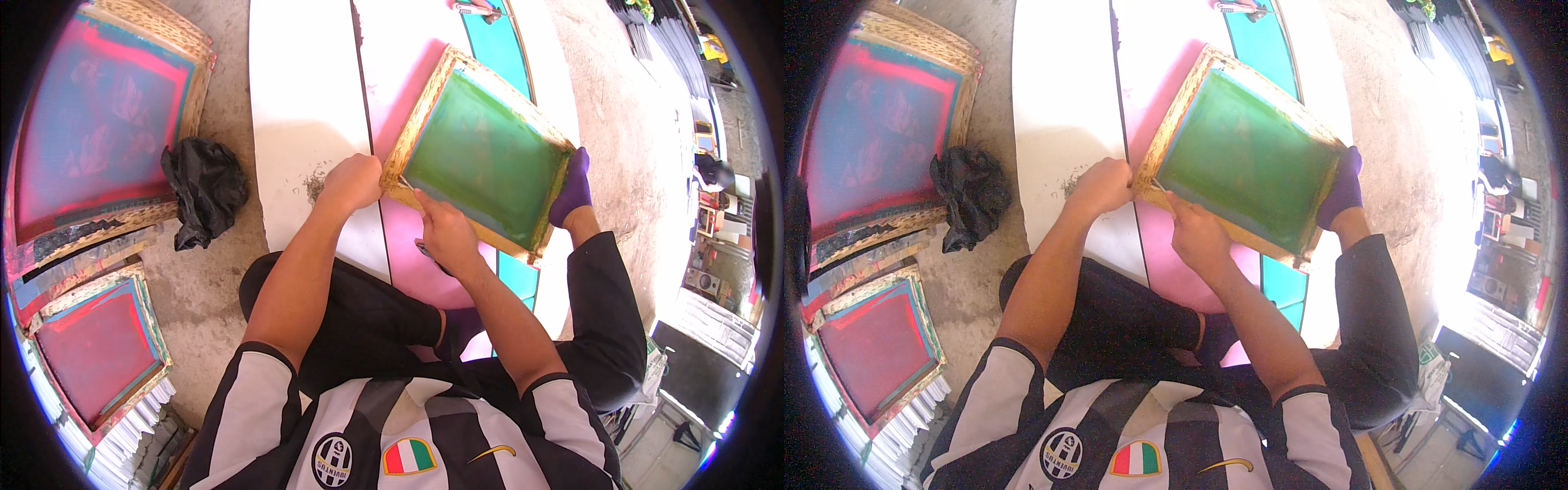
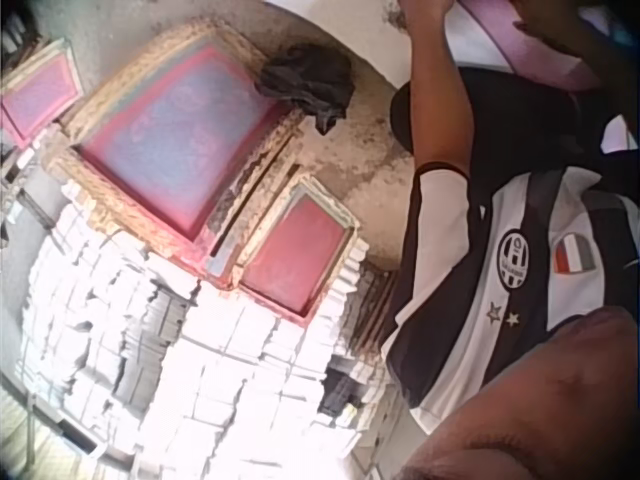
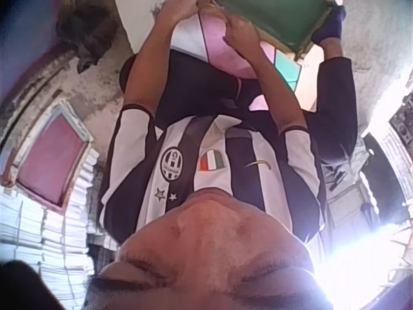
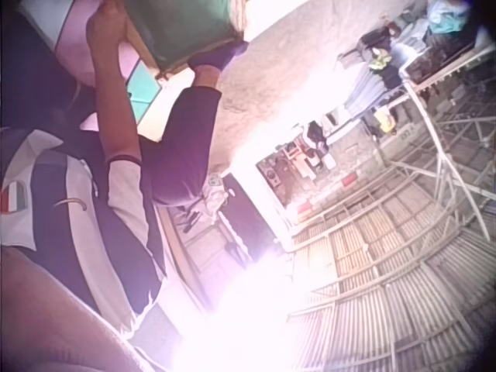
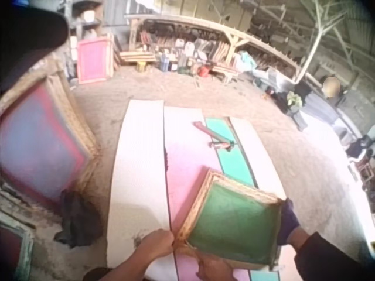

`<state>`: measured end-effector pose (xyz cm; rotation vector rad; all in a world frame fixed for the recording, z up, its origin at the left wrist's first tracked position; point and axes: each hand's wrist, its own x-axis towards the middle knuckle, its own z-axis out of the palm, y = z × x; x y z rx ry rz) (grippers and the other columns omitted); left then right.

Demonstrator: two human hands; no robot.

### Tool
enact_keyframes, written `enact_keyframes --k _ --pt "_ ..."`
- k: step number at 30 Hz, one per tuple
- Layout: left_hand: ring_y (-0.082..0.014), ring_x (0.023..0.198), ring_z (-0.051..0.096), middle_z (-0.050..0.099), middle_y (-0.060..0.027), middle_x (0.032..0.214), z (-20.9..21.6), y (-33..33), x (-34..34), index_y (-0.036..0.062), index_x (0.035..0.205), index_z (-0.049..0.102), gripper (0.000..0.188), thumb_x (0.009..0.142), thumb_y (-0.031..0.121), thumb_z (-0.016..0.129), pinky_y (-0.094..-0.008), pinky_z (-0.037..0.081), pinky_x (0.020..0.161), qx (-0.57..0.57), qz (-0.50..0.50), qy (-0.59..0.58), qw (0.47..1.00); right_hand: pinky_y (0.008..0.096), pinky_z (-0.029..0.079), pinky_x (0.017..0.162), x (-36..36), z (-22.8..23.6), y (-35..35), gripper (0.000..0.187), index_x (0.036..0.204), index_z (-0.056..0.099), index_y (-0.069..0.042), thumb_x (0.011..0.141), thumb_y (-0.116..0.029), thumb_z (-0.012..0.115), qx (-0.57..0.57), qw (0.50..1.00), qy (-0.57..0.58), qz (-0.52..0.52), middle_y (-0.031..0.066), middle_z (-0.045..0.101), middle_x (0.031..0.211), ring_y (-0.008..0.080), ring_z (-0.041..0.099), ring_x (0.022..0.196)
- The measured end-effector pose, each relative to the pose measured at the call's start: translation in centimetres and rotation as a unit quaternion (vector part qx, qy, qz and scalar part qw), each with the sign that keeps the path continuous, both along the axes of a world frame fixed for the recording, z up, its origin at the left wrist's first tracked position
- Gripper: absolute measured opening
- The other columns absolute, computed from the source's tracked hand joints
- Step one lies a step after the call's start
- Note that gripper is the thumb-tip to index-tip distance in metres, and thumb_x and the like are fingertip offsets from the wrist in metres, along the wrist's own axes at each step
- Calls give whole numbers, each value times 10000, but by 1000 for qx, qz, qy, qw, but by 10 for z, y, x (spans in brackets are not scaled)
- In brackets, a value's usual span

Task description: The person sits on the floor and uses a small metal tool to scrape and clean the wooden edge of a green screen printing frame. They hold the frame steady with one hand while working along the border with the other.

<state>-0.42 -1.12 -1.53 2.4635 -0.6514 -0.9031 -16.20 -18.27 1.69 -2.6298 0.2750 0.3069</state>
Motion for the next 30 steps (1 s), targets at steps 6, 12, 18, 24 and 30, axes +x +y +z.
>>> enact_keyframes --k 6,12,18,24,30 --pt "-424 878 745 750 -248 919 -1 2 -4 -27 902 759 247 826 206 797 -504 602 802 -3 -31 -47 998 520 575 768 21 31 24 469 1432 642 -114 966 -91 601 -168 978 111 54 219 710 965 412 722 847" --pt "-430 897 744 746 -260 913 -2 -4 -1 -30 894 752 229 831 190 768 -524 600 810 16 -27 -30 999 443 570 763 22 5 -15 480 1447 647 -99 969 -110 615 188 972 107 -88 279 731 1000 314 730 787" --pt "-434 893 742 740 -267 903 -2 -3 -2 -32 888 750 226 828 185 765 -518 599 809 10 -35 -38 999 358 496 664 10 -3 -3 394 1426 664 -87 1038 -148 635 227 960 85 -140 126 612 754 165 546 645" --pt "-429 855 742 730 -268 858 -9 -1 0 -25 841 752 220 811 191 779 -511 596 793 -16 -25 -32 999 343 504 588 -3 -29 -5 455 1496 604 -92 1047 -156 636 209 974 -52 -67 121 620 789 145 566 606" --pt "-427 800 736 718 -260 805 -11 1 0 -11 798 760 219 787 204 797 -500 598 775 -16 -11 -37 999 273 272 371 24 9 -6 338 1410 691 -143 1096 -211 587 406 841 199 -297 11 587 760 70 396 472"
